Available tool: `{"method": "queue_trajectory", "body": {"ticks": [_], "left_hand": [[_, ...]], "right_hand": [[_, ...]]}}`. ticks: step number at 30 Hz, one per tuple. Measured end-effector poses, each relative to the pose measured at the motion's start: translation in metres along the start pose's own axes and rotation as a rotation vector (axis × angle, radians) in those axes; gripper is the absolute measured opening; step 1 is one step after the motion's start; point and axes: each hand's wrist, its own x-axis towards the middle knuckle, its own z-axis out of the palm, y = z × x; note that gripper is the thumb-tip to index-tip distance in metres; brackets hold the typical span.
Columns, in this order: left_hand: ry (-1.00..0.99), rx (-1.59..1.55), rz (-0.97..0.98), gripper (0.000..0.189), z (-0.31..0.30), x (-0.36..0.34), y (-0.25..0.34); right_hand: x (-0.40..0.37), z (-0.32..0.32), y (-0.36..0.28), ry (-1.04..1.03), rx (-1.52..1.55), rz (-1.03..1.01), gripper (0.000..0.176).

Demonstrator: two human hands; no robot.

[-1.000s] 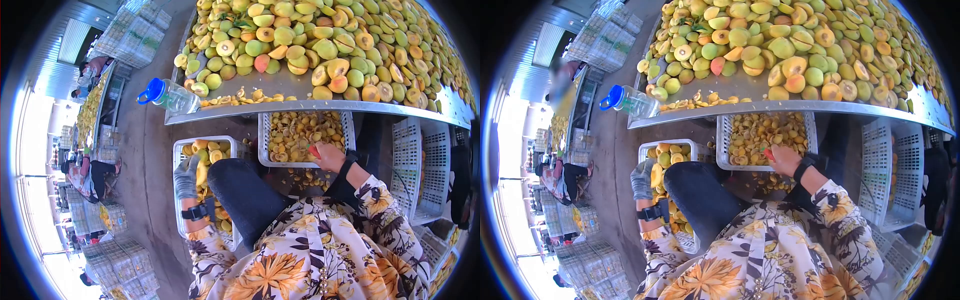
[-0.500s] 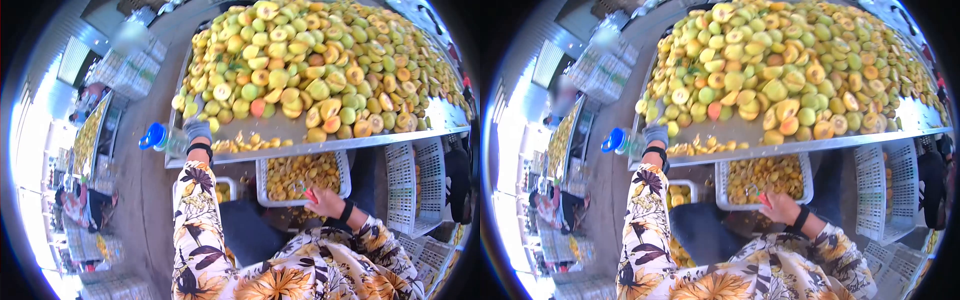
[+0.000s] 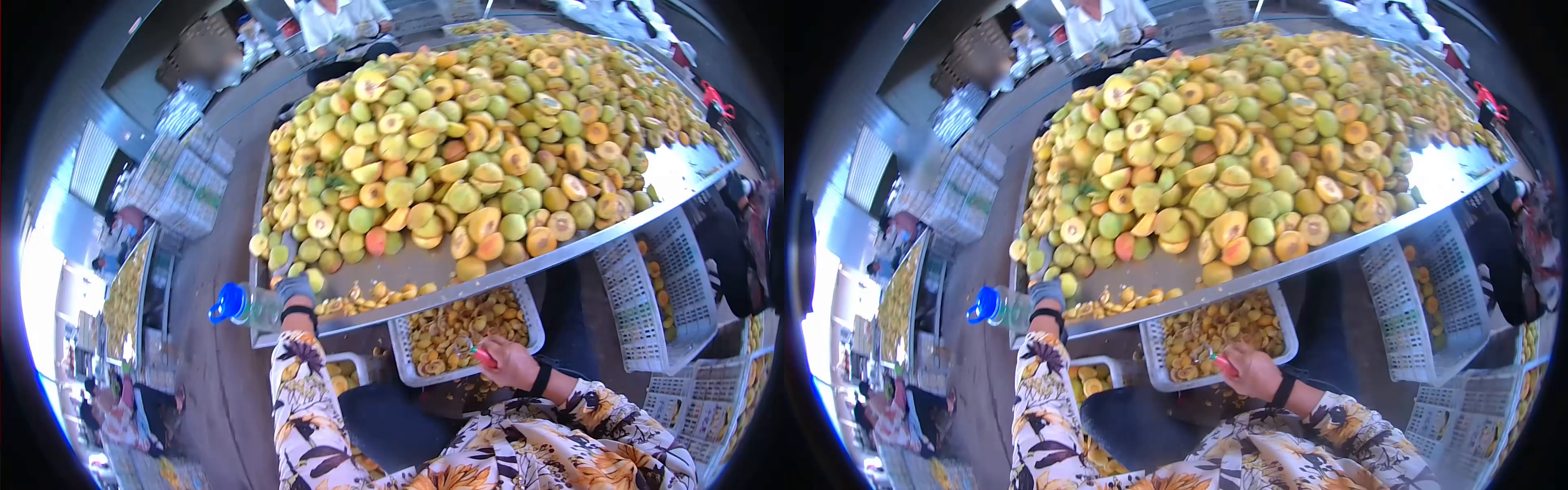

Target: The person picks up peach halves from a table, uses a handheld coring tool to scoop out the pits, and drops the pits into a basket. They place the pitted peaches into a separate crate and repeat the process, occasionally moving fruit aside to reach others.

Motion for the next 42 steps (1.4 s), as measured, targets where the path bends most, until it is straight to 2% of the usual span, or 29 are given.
{"method": "queue_trajectory", "body": {"ticks": [1, 2, 3, 4, 5, 6, 8, 9, 12, 14, 15, 16, 17, 19, 21, 22, 23, 25, 26, 27, 29, 30, 31, 33, 35, 37, 38, 41, 42], "left_hand": [[-0.027, 0.006, -0.048, 0.036, -0.011, -0.004, 0.003], [0.008, 0.055, 0.088, 0.037, -0.005, -0.003, -0.005], [0.162, 0.053, 0.062, 0.035, 0.036, 0.023, -0.012], [0.074, 0.034, 0.052, 0.028, 0.015, 0.014, -0.011], [0.093, 0.06, 0.165, 0.024, -0.013, -0.008, -0.011], [0.074, 0.028, 0.159, 0.024, -0.016, -0.01, -0.012], [0.068, -0.093, 0.162, 0.041, -0.02, -0.015, -0.017], [0.22, -0.225, 0.198, 0.045, -0.007, -0.011, -0.022], [0.308, -0.373, 0.184, 0.047, -0.055, -0.049, 0.008], [0.224, -1.109, 0.44, 0.038, -0.072, -0.075, 0.032], [0.221, -1.19, 0.498, 0.031, -0.092, -0.105, 0.05], [0.073, -1.372, 0.461, 0.033, -0.124, -0.143, 0.066], [-0.066, -1.557, 0.477, 0.034, -0.114, -0.149, 0.079], [-0.23, -1.744, 0.518, 0.031, -0.141, -0.194, 0.099], [-0.201, -1.893, 0.439, 0.029, -0.115, -0.203, 0.119], [-0.076, -1.976, 0.432, 0.032, -0.115, -0.214, 0.127], [-0.076, -1.977, 0.398, 0.032, -0.11, -0.223, 0.135], [0.028, -2.303, 0.446, 0.038, -0.098, -0.237, 0.149], [-0.128, -2.498, 0.429, 0.039, -0.107, -0.246, 0.151], [-0.122, -2.501, 0.404, 0.039, -0.099, -0.247, 0.155], [-0.316, -2.752, -0.086, 0.04, -0.068, -0.24, 0.169], [-0.364, -2.711, -0.052, 0.043, -0.061, -0.234, 0.169], [-0.353, -2.712, -0.07, 0.043, -0.054, -0.234, 0.17], [-0.342, -2.772, -0.253, 0.046, -0.069, -0.243, 0.167], [-0.322, -2.847, -0.233, 0.042, -0.068, -0.245, 0.168], [-0.15, -2.771, -0.081, 0.037, -0.059, -0.243, 0.174], [-0.156, -2.77, -0.084, 0.037, -0.058, -0.246, 0.176], [0.01, -2.513, 0.136, 0.04, -0.058, -0.256, 0.18], [0.005, -2.511, 0.137, 0.04, -0.058, -0.257, 0.181]], "right_hand": [[-0.003, 0.001, 0.001, 0.028, -0.021, 0.016, 0.02], [-0.005, 0.001, 0.0, 0.0, 0.005, 0.015, 0.019], [-0.006, -0.001, -0.001, -0.029, 0.032, 0.014, 0.018], [-0.006, -0.003, -0.003, -0.055, 0.054, 0.046, 0.018], [-0.005, -0.006, -0.006, -0.087, 0.061, 0.082, 0.02], [-0.004, -0.008, -0.008, -0.11, 0.047, 0.114, 0.021], [-0.003, -0.007, -0.007, -0.145, 0.034, 0.161, 0.028], [0.001, -0.008, -0.01, -0.083, 0.036, 0.143, 0.04], [0.027, -0.016, -0.023, -0.033, 0.152, 0.208, 0.057], [0.048, -0.025, -0.039, 0.043, 0.23, 0.22, 0.064], [0.056, -0.026, -0.044, 0.083, 0.296, 0.203, 0.067], [0.062, -0.023, -0.047, 0.13, 0.353, 0.16, 0.069], [0.069, -0.019, -0.049, 0.173, 0.412, 0.117, 0.071], [0.076, -0.021, -0.062, 0.188, 0.374, 0.075, 0.067], [0.075, -0.017, -0.071, 0.239, 0.521, 0.026, 0.059], [0.075, -0.01, -0.069, 0.283, 0.609, 0.003, 0.049], [0.074, -0.02, -0.078, 0.139, 0.757, 0.167, 0.042], [0.068, -0.026, -0.082, 0.023, 1.053, 0.392, 0.038], [0.065, -0.024, -0.079, -0.002, 1.097, 0.39, 0.034], [0.065, -0.02, -0.077, -0.02, 1.101, 0.397, 0.034], [0.061, -0.009, -0.069, -0.016, 0.654, 0.313, 0.033], [0.057, -0.002, -0.065, 0.203, 0.243, 0.037, 0.036], [0.051, -0.001, -0.061, 0.19, 0.25, 0.035, 0.036], [0.043, -0.013, -0.067, 0.027, 0.143, 0.14, 0.038], [0.031, -0.015, -0.066, -0.008, 0.142, 0.144, 0.036], [0.024, -0.018, -0.065, -0.11, 0.158, 0.172, 0.036], [0.022, -0.017, -0.061, -0.099, 0.109, 0.158, 0.037], [0.017, -0.017, -0.059, -0.075, 0.088, 0.152, 0.028], [0.016, -0.017, -0.059, -0.074, 0.089, 0.156, 0.028]]}}
